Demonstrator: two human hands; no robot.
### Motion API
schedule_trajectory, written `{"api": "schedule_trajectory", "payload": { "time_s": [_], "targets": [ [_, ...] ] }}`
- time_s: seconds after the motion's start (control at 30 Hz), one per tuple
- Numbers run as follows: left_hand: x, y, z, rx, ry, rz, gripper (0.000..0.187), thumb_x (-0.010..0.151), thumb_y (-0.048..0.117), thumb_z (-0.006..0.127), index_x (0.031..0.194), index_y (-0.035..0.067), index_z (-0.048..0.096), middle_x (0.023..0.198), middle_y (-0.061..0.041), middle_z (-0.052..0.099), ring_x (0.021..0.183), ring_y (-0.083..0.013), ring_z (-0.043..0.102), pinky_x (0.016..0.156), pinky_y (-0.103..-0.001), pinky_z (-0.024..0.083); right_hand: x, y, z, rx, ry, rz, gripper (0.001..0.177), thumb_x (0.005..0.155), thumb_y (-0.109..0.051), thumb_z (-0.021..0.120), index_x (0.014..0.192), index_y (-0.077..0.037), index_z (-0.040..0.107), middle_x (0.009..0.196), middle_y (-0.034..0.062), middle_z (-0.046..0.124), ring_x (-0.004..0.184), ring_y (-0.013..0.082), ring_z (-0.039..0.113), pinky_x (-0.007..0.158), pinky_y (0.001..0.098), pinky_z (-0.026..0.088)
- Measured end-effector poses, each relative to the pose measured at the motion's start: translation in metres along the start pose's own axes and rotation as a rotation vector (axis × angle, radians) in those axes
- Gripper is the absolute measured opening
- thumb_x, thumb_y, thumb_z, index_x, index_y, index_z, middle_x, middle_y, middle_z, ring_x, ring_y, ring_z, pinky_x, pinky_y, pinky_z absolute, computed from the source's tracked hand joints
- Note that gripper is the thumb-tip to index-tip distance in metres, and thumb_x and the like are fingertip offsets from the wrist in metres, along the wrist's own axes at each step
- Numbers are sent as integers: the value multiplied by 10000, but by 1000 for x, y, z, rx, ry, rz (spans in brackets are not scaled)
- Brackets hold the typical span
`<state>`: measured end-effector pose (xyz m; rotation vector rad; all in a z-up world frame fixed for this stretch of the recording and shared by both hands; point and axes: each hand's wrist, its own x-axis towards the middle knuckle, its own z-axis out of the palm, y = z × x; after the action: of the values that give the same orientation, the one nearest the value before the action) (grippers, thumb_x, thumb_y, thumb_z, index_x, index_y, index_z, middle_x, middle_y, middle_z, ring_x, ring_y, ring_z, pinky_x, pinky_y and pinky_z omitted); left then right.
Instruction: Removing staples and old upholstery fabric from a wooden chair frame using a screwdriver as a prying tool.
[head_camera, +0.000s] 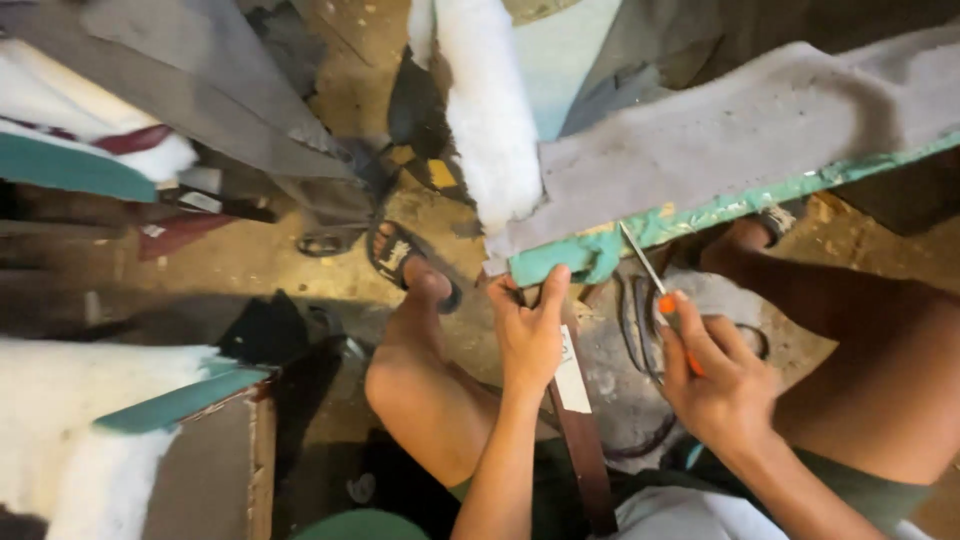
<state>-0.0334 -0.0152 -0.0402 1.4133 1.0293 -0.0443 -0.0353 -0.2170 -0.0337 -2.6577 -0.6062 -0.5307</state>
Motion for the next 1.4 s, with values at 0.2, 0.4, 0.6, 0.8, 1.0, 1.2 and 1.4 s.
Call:
{"api": "schedule_trajectory", "payload": {
  "time_s": [0.2, 0.4, 0.6, 0.8, 1.0, 1.2, 1.4],
  "targets": [
    [-2, 10, 0, -5, 11, -15, 618, 769, 577, 643, 1113, 102, 449, 1094, -48, 593, 1078, -220, 615, 920, -368, 438, 7, -6, 3, 336, -191, 203, 407, 945, -99, 642, 1342, -10, 657, 657, -2, 414, 522, 147, 372, 466, 331, 326],
    [-12, 21, -2, -243, -148, -120, 501, 843, 385, 702, 1021, 136, 305, 611, -96, 624, 433, -211, 570, 477, -327, 456, 6, -6, -2, 703, -260, 577, 444, 928, -190, 612, 1311, 35, 617, 1261, 199, 652, 1176, 181, 590, 1026, 317, 456],
    [-11, 16, 1, -3, 84, -133, 568, 714, 533, 705, 1054, 152, 456, 1000, -7, 706, 976, -155, 685, 847, -289, 465, 27, -15, -16, 492, -495, 772, 430, 918, -257, 596, 1322, -131, 671, 1251, 94, 693, 1125, 66, 578, 851, 241, 448],
    [5, -8, 11, -375, -78, 85, 609, 894, 333, 779, 1124, -38, 354, 616, -202, 649, 413, -246, 625, 492, -339, 537, -21, 29, 113, 2237, -387, 959, 441, 993, -278, 511, 1384, -75, 522, 639, 70, 407, 333, 61, 362, 223, 181, 362],
    [-6, -7, 4, -283, 31, 130, 710, 816, 372, 852, 1145, -52, 388, 754, -236, 672, 546, -248, 685, 610, -402, 577, -41, 76, 121, 2449, -587, 1054, 430, 1014, -385, 538, 1180, 4, 463, 652, 44, 445, 348, 65, 393, 260, 216, 372],
    [-78, 52, 8, 28, 256, 849, 367, 773, 255, 753, 974, 25, 550, 973, -118, 606, 916, -263, 644, 850, -347, 508, -22, 107, -23, 1247, -804, 931, 407, 853, -60, 648, 1188, 130, 777, 686, 275, 755, 506, 238, 490, 424, 308, 311],
    [-70, 31, 14, -9, -548, 919, 153, 1046, 120, 605, 1103, 6, 690, 840, -140, 731, 589, -159, 671, 527, -225, 605, 22, 118, -65, 521, -789, 592, 362, 693, -225, 766, 1037, -172, 865, 1106, 56, 850, 1037, 195, 805, 964, 322, 581]
  ]
}}
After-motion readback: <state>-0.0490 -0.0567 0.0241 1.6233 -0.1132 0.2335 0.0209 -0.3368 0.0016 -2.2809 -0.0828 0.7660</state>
